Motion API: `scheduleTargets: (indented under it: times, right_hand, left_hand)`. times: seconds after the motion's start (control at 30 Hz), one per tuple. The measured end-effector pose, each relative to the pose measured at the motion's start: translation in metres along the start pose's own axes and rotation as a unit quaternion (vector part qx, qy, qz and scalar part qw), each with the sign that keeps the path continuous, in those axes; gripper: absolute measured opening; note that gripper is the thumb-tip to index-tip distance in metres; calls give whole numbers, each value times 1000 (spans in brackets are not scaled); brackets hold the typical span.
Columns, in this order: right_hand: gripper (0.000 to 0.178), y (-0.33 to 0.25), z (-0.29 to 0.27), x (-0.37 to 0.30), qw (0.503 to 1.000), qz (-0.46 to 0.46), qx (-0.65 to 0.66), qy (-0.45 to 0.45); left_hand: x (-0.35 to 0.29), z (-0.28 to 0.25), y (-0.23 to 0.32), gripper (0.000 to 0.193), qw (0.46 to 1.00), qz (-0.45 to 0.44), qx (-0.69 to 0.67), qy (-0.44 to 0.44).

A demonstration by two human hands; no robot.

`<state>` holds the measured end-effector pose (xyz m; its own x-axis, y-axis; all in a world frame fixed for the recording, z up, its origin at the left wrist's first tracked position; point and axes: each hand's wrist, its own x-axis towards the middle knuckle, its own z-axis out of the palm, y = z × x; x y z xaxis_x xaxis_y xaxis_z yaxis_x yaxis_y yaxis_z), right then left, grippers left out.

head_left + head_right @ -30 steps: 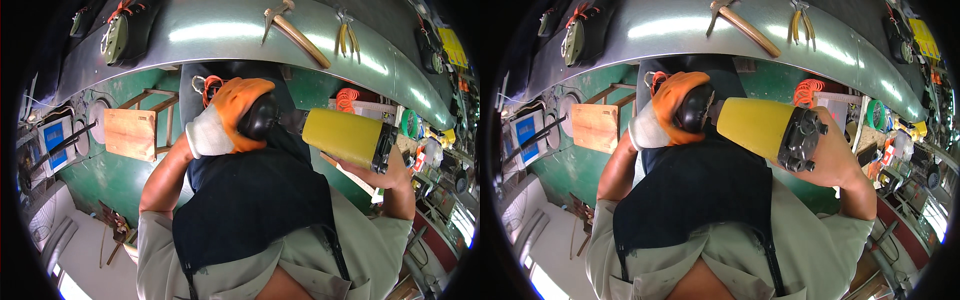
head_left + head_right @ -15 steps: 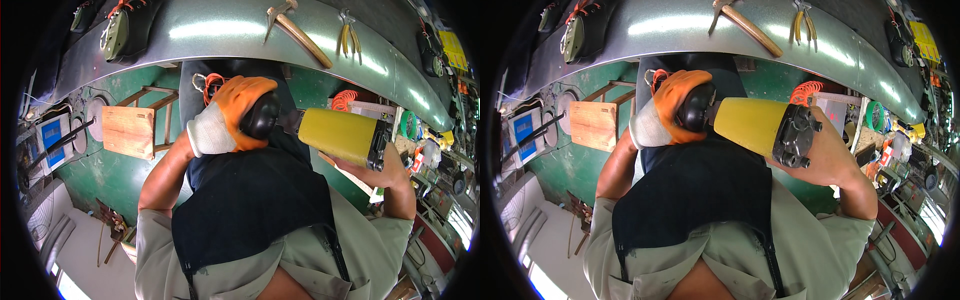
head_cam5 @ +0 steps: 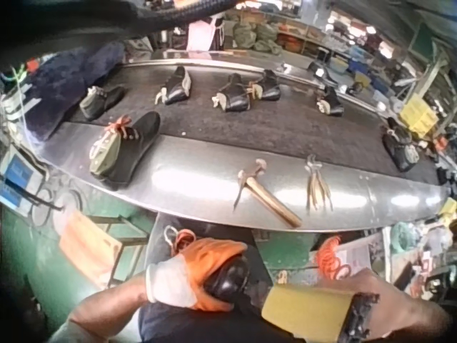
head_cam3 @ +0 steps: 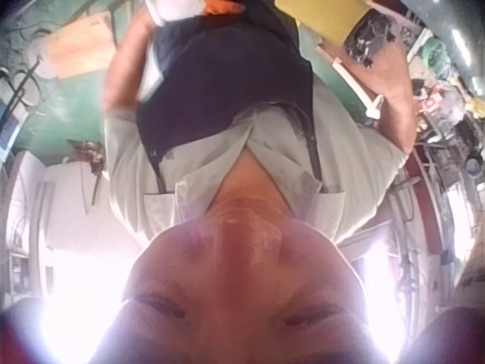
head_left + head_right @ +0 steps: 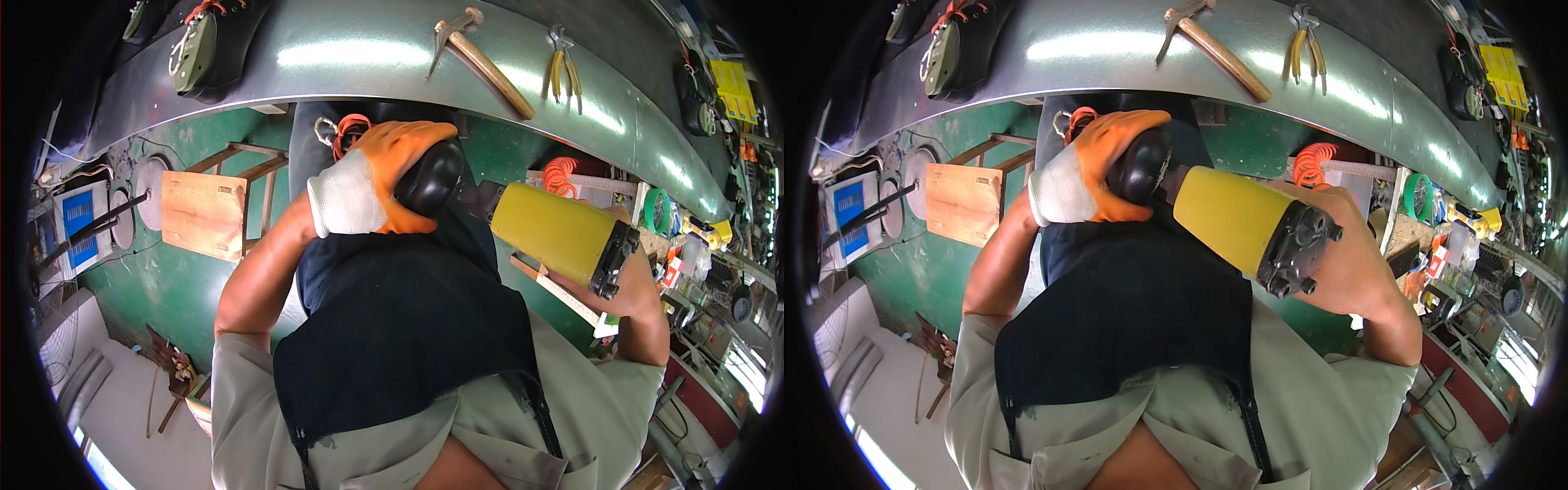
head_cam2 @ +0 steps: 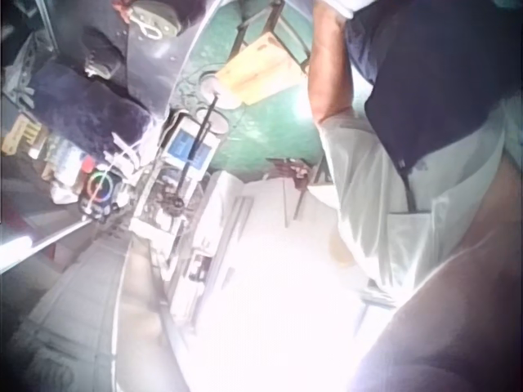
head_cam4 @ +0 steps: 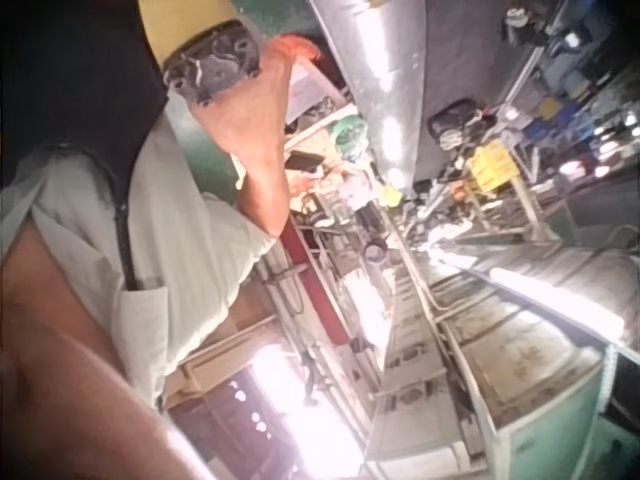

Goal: Stretching shoe uppers over a last and hammering them into place on a production line.

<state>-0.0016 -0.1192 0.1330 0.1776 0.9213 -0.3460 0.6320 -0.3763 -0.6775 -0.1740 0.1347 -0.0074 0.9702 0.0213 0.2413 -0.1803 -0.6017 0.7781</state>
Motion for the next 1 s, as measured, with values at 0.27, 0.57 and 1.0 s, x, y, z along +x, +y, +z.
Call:
scheduleTargets:
  times: [0.27,0.57,1.0]
  right_hand:
    - [49,6,9,11,997,-61,-30,33]
    - [45,3,10,18,997,-64,-29,31]
    - [39,21,-2,21,991,-93,-25,89]
  left_hand:
    - [2,0,-2,100,1000,-8,6,-2]
    - [2,-1,-6,100,1000,-21,-11,-3]
    - [7,-3,-1,99,998,-53,-36,-28]
